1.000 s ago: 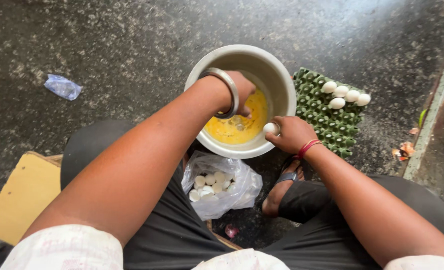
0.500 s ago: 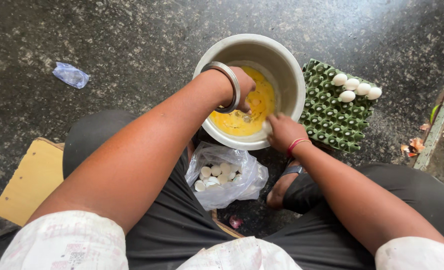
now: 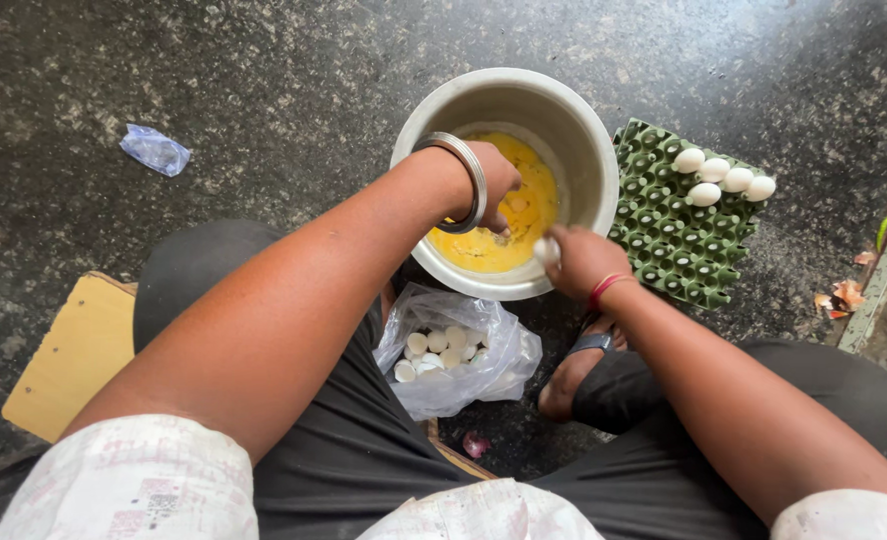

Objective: The person cracks several eggs one by one into a large bowl and places the empty shells into a plastic bag.

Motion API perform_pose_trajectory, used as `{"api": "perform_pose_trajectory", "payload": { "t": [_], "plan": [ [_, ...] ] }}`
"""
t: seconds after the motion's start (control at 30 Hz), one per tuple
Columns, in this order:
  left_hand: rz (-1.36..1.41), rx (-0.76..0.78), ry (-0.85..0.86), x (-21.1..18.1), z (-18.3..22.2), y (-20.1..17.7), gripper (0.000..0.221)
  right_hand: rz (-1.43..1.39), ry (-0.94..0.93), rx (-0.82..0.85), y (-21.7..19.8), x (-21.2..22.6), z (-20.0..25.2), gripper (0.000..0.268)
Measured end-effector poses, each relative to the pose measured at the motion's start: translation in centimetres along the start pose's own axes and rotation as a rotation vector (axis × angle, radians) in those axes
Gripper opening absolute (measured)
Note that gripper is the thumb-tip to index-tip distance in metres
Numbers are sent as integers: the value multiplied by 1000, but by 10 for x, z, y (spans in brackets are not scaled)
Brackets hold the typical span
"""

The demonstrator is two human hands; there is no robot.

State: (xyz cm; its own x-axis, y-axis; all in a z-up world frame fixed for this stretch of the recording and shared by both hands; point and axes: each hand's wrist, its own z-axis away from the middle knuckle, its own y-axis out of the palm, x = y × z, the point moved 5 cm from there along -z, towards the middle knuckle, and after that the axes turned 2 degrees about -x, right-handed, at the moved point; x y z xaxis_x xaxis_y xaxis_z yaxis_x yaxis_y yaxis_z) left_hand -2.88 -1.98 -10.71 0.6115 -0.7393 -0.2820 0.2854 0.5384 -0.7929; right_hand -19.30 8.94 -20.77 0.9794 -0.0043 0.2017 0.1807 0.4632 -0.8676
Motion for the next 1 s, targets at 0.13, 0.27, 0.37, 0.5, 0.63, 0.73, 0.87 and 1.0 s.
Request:
{"api": "perform_pose_trajectory", "payload": {
  "t": [0.13,0.27,0.37,0.5,0.63,0.73,0.87,1.0],
  "plan": [
    [160,-199,27,2,7,-21,78,-633,-79,-121,-57,-1,-19,45],
    [374,-473,118,7,22,-47,98,-1121,-128,-50,-122,6,-1,35],
    [592,-604,185,9,31,-61,94,-1265,-127,-48,-155,11,27,29],
    [997,-602,362,-2,36,-64,55,-1470,-172,-37,-175,14,45,26],
    [1107,-588,369,-13,30,-68,43,-1479,-143,-57,-175,10,45,27],
    [1143,-566,352,-17,28,-67,45,-1505,-149,-51,-173,7,43,29],
    [1143,-630,377,-18,29,-67,43,-1466,-208,-71,-174,8,41,34],
    [1120,-684,308,-11,27,-63,43,-1237,-270,-185,-179,15,42,38]
  ]
}}
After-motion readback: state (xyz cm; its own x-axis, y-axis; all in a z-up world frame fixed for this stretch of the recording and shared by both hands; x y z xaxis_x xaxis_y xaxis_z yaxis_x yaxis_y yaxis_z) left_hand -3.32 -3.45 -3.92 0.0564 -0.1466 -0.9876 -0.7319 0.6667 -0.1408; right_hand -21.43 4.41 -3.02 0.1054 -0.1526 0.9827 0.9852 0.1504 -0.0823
